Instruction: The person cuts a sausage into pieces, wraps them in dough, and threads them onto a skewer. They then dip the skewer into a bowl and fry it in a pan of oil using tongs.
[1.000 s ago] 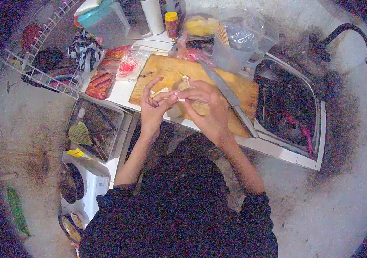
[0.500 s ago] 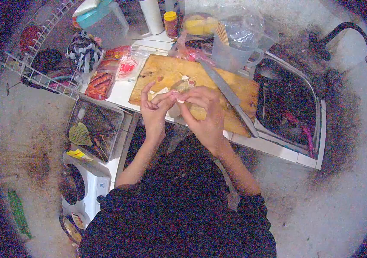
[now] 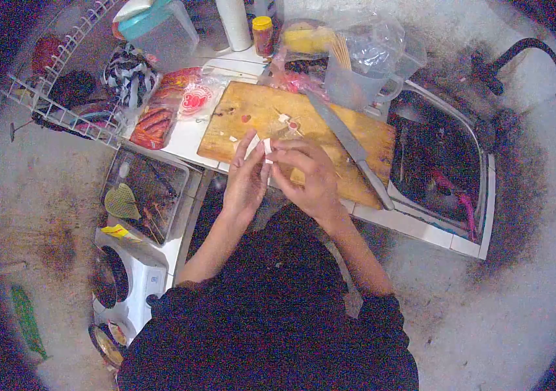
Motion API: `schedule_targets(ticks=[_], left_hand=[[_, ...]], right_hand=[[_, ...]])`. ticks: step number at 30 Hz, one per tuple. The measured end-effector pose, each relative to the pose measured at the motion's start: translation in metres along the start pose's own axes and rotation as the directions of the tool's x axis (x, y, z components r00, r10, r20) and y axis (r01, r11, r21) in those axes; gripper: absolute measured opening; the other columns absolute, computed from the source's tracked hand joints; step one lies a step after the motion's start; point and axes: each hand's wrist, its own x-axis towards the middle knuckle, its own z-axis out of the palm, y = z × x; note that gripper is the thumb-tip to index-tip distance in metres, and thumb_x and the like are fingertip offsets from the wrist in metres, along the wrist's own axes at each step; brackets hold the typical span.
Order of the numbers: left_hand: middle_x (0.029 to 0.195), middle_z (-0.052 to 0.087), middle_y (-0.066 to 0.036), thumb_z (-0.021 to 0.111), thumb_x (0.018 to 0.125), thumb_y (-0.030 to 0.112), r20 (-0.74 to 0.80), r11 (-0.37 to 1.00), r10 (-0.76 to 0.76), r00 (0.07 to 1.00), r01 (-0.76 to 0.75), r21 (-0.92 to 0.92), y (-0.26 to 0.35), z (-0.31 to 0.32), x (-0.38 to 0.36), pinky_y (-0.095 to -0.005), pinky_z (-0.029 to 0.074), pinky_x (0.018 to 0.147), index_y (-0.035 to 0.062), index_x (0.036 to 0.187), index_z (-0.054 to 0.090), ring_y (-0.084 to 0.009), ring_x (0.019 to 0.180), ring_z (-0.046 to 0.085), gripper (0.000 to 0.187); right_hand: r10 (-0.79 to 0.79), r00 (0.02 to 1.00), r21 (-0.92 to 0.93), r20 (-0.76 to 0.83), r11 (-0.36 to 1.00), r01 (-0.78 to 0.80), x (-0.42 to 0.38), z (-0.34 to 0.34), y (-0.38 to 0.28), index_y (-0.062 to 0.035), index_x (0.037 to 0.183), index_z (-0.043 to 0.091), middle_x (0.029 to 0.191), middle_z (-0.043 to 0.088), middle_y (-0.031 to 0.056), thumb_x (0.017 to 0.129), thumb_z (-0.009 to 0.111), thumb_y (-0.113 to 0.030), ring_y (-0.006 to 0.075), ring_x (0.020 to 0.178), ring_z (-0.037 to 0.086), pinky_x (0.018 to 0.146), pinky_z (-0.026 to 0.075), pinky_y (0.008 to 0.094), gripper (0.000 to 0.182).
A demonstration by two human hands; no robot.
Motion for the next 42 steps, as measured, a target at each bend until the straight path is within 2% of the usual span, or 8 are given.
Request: schedule_targets(ticks=[6, 12, 15, 20, 24, 26, 29, 42], left_hand=[[0.095, 0.061, -0.011, 0.060, 0.079, 0.002, 0.078, 0.989, 0.097, 0.992, -0.104, 0.102, 0.005, 0.010, -0.003, -0.0209, 0.049, 0.070, 0.0062, 0.127, 0.031, -0.0116, 0.084, 0.060, 0.056], [0.094, 0.061, -0.012, 0.061, 0.076, -0.003, 0.172, 0.885, 0.251, 0.953, -0.298, 0.358, 0.012, 0.011, -0.006, -0.0229, 0.048, 0.074, 0.0049, 0.128, 0.031, -0.0121, 0.087, 0.059, 0.061], [0.095, 0.061, -0.013, 0.061, 0.076, -0.004, 0.154, 0.868, 0.333, 0.930, -0.366, 0.336, 0.008, 0.010, -0.005, -0.0234, 0.047, 0.076, 0.0044, 0.128, 0.030, -0.0121, 0.087, 0.059, 0.061], [0.098, 0.060, -0.013, 0.058, 0.079, -0.002, 0.132, 0.895, 0.316, 0.940, -0.341, 0.288, 0.004, 0.014, -0.004, -0.0225, 0.046, 0.078, 0.0040, 0.129, 0.029, -0.0114, 0.088, 0.058, 0.058], [0.103, 0.059, -0.011, 0.054, 0.083, 0.002, 0.127, 0.943, 0.227, 0.966, -0.250, 0.219, 0.005, 0.016, -0.006, -0.0226, 0.046, 0.080, 0.0039, 0.129, 0.029, -0.0115, 0.092, 0.057, 0.053], [0.105, 0.058, -0.011, 0.054, 0.083, 0.003, 0.137, 0.948, 0.209, 0.968, -0.235, 0.217, 0.006, 0.014, -0.006, -0.0231, 0.045, 0.081, 0.0039, 0.129, 0.028, -0.0119, 0.093, 0.056, 0.053], [0.108, 0.057, -0.012, 0.054, 0.084, 0.004, 0.161, 0.953, 0.162, 0.974, -0.197, 0.231, 0.009, 0.012, -0.007, -0.0241, 0.045, 0.083, 0.0040, 0.130, 0.027, -0.0127, 0.095, 0.056, 0.054], [0.102, 0.058, -0.013, 0.055, 0.082, 0.002, 0.247, 0.903, 0.082, 0.966, -0.177, 0.391, 0.021, 0.006, -0.009, -0.0277, 0.049, 0.081, 0.0034, 0.130, 0.025, -0.0159, 0.092, 0.058, 0.056]], right_hand=[[-0.206, 0.969, -0.080, -0.140, 0.977, 0.196, -0.006, 0.003, 0.007, -0.0052, 0.105, 0.041, 0.086, 0.063, 0.0079, 0.067, 0.068, 0.001, 0.0219, 0.083, 0.061, 0.075, 0.046, 0.0314, 0.047], [-0.050, 0.992, 0.040, -0.114, 0.998, 0.055, -0.010, 0.006, 0.000, -0.0029, 0.108, 0.035, 0.084, 0.063, 0.0101, 0.068, 0.067, 0.003, 0.0205, 0.081, 0.061, 0.077, 0.045, 0.0314, 0.052], [0.042, 0.981, 0.111, -0.189, 0.994, -0.021, -0.006, 0.006, -0.011, -0.0062, 0.097, 0.054, 0.088, 0.062, 0.0064, 0.067, 0.070, -0.006, 0.0191, 0.081, 0.061, 0.075, 0.047, 0.0299, 0.034], [0.365, 0.920, 0.522, -0.142, 0.817, -0.244, -0.005, 0.014, -0.008, -0.0016, 0.109, 0.040, 0.092, 0.060, 0.0091, 0.071, 0.067, -0.003, 0.0206, 0.083, 0.060, 0.082, 0.043, 0.0293, 0.047], [0.419, 0.896, 0.548, -0.147, 0.789, -0.279, -0.001, 0.006, -0.012, -0.0027, 0.105, 0.045, 0.093, 0.060, 0.0084, 0.072, 0.066, -0.002, 0.0200, 0.083, 0.060, 0.081, 0.042, 0.0312, 0.039], [0.251, 0.954, 0.168, -0.164, 0.960, -0.224, -0.003, 0.000, -0.005, -0.0036, 0.100, 0.049, 0.090, 0.061, 0.0069, 0.071, 0.067, -0.004, 0.0187, 0.082, 0.061, 0.078, 0.044, 0.0313, 0.034], [0.148, 0.980, 0.019, -0.130, 0.989, -0.147, 0.004, -0.013, -0.013, -0.0047, 0.099, 0.050, 0.090, 0.061, 0.0067, 0.071, 0.067, -0.005, 0.0190, 0.083, 0.060, 0.076, 0.045, 0.0312, 0.033], [0.023, 1.000, -0.040, 0.005, 0.999, -0.023, 0.016, -0.029, -0.020, -0.0091, 0.092, 0.057, 0.093, 0.061, 0.0057, 0.076, 0.063, -0.014, 0.0239, 0.085, 0.059, 0.076, 0.046, 0.0340, 0.018]])
